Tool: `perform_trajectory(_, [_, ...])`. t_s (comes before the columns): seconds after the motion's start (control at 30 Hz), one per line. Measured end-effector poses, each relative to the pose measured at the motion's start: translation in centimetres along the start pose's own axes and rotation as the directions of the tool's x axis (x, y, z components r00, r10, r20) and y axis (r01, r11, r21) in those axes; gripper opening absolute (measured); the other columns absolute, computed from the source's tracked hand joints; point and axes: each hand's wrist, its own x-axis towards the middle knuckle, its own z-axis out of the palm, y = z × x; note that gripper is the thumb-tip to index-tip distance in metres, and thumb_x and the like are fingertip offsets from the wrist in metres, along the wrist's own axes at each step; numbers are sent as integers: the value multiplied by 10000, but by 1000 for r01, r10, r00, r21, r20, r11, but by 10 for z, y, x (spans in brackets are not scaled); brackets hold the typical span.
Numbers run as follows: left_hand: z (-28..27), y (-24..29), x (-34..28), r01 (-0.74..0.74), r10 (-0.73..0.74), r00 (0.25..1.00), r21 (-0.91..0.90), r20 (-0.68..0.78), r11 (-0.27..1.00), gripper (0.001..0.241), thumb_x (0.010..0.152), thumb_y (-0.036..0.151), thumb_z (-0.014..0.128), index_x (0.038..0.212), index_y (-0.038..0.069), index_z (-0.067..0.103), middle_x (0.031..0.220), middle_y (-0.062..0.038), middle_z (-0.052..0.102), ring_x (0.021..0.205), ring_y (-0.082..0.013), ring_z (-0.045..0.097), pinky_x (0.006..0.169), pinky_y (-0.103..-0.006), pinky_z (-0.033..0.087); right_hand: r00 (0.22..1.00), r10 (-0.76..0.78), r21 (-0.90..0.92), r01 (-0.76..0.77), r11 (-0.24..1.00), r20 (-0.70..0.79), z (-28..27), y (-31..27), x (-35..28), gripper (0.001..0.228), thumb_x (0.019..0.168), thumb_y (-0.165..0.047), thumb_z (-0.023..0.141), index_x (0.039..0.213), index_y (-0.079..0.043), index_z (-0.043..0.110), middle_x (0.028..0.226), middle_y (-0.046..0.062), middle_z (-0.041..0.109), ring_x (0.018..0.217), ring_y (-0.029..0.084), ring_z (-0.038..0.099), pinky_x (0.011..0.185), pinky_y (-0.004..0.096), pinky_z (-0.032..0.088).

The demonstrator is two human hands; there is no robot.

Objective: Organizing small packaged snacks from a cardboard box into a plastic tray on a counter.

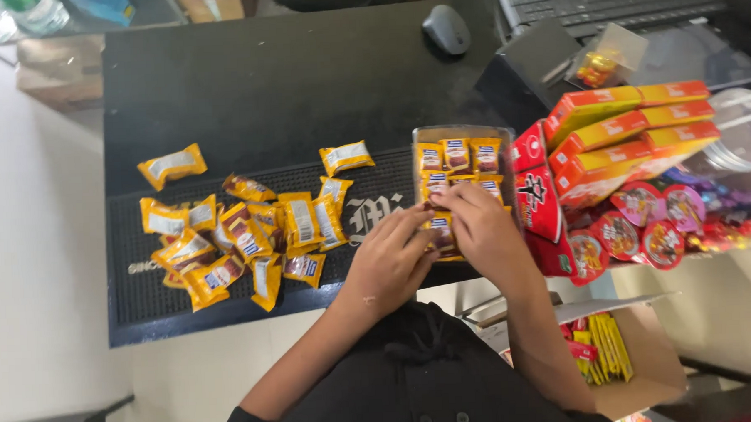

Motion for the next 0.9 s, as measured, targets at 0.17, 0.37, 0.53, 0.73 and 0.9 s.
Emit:
perform_trajectory(0.17, [-35,-9,-7,186,-175,982,234,-69,954,417,826,226,766,1193,56,667,1276,-158,609,1246,-357,552,1094,-477,407,992,-87,-48,83,995,-91,0,-16,6,256,915,37,579,1132,-20,701,1112,142,661,1106,328,600,991,418,469])
perform_trajectory(0.37, [-65,-23,-16,284,-313,949,519,-32,806,750,642,311,830,1306,65,582,1201,-150,593,1218,-365,507,1136,-587,282,974,-53,39,64,997,-220,5,-26,4,165,975,29,574,1076,-29,691,1081,111,665,1058,293,618,967,382,488])
perform_trajectory(0.53, [-79,-17,-2,235,-258,966,359,15,903,655,742,200,839,1330,102,569,1194,-85,610,1234,-307,529,1206,-577,264,958,-8,173,60,983,-286,8,-21,-6,146,1005,29,550,1061,-15,677,1075,80,692,1041,209,655,970,328,517])
perform_trajectory(0.73, [-42,-16,1,359,-295,922,-836,250,415,643,871,40,749,1441,74,455,1372,-63,568,1322,-203,538,1128,-410,468,974,62,490,55,870,-219,10,-16,-14,270,1008,6,587,1277,16,575,1259,107,580,1061,147,611,948,294,522])
perform_trajectory(0.9, [12,-20,-1,342,-266,914,-934,305,103,463,969,-63,650,1378,42,461,1398,-44,511,1418,-186,479,1167,-368,455,914,380,879,-292,377,140,14,0,-22,341,936,-28,613,1266,-79,539,1225,72,621,994,115,635,771,255,561])
